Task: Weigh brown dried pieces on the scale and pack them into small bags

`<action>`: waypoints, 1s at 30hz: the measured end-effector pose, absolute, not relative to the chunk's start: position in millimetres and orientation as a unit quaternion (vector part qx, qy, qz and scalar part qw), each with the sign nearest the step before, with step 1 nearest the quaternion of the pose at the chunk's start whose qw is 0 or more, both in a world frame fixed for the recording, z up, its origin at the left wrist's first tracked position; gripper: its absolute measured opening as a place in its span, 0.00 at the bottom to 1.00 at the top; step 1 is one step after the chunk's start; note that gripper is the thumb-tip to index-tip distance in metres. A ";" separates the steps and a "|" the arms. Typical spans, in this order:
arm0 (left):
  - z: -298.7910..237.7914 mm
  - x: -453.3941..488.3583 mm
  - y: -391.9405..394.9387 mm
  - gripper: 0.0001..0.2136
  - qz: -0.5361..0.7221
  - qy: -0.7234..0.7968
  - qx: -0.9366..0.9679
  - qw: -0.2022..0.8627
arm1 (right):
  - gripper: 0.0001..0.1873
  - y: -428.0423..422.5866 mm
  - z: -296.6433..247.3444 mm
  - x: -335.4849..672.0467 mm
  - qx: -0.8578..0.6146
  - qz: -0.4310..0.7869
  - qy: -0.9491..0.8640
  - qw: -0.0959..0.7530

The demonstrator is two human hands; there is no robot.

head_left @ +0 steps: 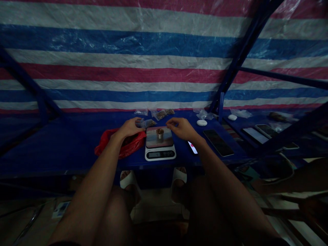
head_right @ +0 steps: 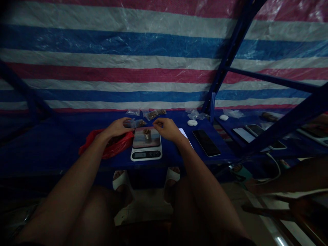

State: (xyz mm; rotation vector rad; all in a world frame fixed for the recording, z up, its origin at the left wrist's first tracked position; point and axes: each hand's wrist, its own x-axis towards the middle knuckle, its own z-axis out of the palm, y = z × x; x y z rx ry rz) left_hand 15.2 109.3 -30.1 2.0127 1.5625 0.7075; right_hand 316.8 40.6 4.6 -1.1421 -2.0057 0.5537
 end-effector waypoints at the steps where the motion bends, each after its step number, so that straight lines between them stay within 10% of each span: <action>1: -30.0 15.3 109.0 0.34 0.262 0.571 0.738 0.246 | 0.09 40.9 4.0 317.0 -0.446 0.217 -0.783 0.375; 16: -31.6 19.2 108.2 0.31 0.277 0.582 0.734 0.216 | 0.09 40.6 1.5 317.7 -0.450 0.215 -0.784 0.369; 30: 7.6 31.7 92.1 0.21 0.590 0.528 0.606 0.074 | 0.14 40.5 -6.0 322.1 -0.429 0.269 -0.792 0.342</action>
